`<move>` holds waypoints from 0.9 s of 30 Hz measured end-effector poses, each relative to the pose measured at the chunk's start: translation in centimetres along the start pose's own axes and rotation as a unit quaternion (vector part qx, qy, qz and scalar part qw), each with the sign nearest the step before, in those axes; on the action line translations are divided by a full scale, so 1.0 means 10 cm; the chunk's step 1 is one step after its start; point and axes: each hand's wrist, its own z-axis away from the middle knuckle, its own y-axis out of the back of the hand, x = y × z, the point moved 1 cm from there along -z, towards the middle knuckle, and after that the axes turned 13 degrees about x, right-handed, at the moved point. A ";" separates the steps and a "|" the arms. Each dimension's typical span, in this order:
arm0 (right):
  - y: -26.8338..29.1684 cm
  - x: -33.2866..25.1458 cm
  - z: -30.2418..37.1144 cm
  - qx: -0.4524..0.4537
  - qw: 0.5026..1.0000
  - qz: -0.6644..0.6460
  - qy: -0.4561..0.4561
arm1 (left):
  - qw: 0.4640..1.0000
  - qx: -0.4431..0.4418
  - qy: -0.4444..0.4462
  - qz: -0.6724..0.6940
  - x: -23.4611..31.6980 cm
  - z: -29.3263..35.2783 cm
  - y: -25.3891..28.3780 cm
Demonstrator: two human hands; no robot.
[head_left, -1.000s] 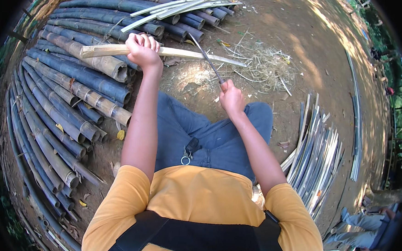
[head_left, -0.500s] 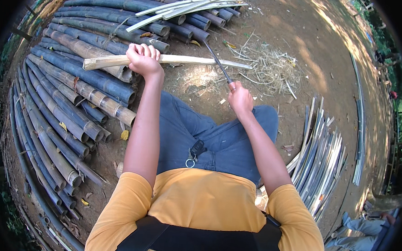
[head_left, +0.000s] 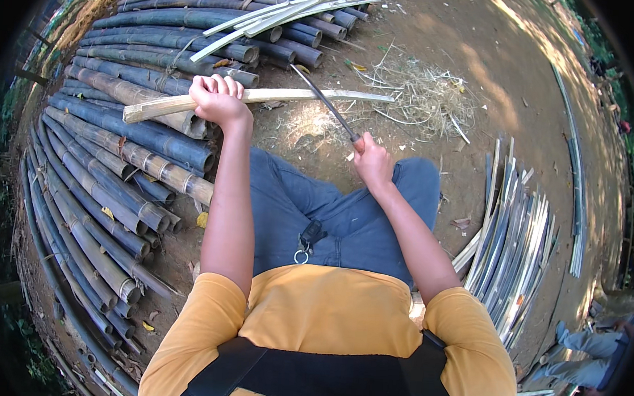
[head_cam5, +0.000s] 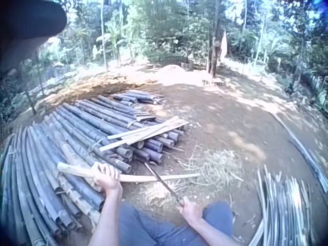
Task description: The person shaves a long strip of bamboo using a machete, repeatedly running the blade along the edge of the strip while sitting on the ground.
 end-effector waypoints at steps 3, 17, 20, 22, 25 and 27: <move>-0.07 0.13 -0.17 0.024 0.999 0.013 -0.029 | 1.000 0.003 0.004 0.000 -0.01 -0.01 0.00; 0.08 0.10 -0.40 -0.038 0.999 -0.006 0.011 | 0.999 -0.044 0.017 -0.008 0.05 -0.07 0.07; 0.07 0.22 -0.46 -0.042 0.999 0.003 0.034 | 0.999 -0.045 0.021 -0.014 0.04 -0.09 0.12; -0.02 0.41 -0.61 -0.031 0.999 0.004 0.013 | 0.998 -0.056 0.030 -0.018 0.03 -0.11 0.12; -0.13 0.52 -0.80 -0.033 0.999 0.008 0.020 | 0.997 -0.059 0.043 -0.022 0.02 -0.09 0.18; 0.01 0.28 -0.79 -0.058 0.997 0.007 0.043 | 0.998 -0.054 0.009 -0.021 0.08 -0.13 0.21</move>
